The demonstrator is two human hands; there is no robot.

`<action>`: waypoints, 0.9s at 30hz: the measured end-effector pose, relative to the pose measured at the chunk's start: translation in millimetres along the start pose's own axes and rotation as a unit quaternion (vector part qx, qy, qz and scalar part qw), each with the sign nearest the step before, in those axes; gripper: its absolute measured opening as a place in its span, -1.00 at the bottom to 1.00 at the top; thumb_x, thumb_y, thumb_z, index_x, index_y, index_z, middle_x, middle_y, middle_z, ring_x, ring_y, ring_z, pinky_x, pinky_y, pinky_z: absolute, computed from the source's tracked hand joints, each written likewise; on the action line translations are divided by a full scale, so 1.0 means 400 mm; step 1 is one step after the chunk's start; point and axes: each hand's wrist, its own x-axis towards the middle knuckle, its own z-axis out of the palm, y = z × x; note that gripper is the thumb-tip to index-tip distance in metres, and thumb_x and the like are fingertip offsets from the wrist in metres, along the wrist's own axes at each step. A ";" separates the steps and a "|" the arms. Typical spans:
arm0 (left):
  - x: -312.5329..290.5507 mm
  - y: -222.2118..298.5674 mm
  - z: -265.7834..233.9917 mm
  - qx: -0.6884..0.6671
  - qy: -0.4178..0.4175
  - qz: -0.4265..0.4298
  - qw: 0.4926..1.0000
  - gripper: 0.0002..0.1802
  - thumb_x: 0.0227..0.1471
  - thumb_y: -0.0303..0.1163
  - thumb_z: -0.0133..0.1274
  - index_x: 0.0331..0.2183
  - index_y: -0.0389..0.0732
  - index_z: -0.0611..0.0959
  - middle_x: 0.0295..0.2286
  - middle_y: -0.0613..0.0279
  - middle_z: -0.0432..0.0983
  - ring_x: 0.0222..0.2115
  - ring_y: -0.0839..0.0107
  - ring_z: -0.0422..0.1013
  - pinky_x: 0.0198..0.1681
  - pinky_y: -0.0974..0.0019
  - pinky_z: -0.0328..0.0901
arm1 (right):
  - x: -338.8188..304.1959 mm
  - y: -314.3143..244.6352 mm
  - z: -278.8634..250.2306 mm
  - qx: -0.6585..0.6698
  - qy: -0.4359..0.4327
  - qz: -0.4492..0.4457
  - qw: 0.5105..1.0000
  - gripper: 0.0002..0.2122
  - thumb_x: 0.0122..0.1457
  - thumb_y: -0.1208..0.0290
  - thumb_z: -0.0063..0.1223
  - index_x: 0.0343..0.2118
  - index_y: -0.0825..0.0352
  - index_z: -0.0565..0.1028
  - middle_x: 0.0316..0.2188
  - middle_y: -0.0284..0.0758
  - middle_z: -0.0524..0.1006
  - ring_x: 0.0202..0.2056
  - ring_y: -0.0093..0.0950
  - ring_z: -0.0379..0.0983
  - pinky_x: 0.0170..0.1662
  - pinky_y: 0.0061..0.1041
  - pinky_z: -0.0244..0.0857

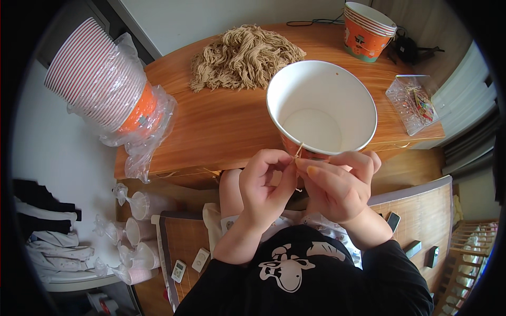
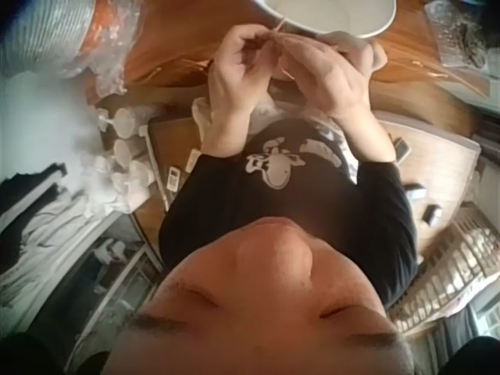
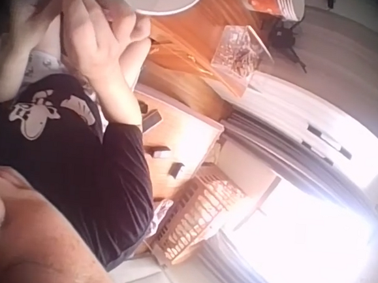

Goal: Attaching wire handles to paper buckets by threading the ends through pre-punched holes.

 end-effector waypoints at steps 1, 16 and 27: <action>0.000 0.000 -0.001 -0.001 0.000 0.000 1.000 -0.83 0.08 -0.76 0.09 -0.26 -0.36 0.53 -0.37 0.25 0.53 -0.40 0.59 0.46 -0.29 0.53 0.38 | 0.001 0.004 0.004 -0.001 0.000 0.000 1.000 -0.65 -0.08 0.51 0.40 -0.21 0.15 0.52 -0.33 -0.53 0.67 -0.29 -0.51 0.43 -0.12 -0.46 0.09; 0.010 0.007 -0.021 0.210 0.005 0.160 0.965 -0.74 -0.15 -0.75 0.22 -0.32 -0.33 0.63 -0.43 0.11 0.60 -0.46 0.24 0.52 -0.37 0.33 0.37 | 0.044 0.027 -0.018 -0.042 -0.085 -0.031 0.995 -0.49 -0.14 0.44 0.39 -0.03 0.14 0.51 -0.25 -0.64 0.62 -0.24 -0.59 0.42 -0.15 -0.47 0.11; 0.019 -0.005 0.011 0.214 0.082 0.165 0.959 -0.72 -0.14 -0.75 0.27 -0.29 -0.33 0.66 -0.49 0.17 0.56 -0.54 0.45 0.47 -0.49 0.48 0.31 | 0.040 0.002 0.011 -0.054 -0.011 0.018 0.998 -0.69 -0.27 0.49 0.42 -0.35 0.04 0.71 -0.45 -0.61 0.41 -0.35 -0.62 0.31 -0.13 -0.54 0.05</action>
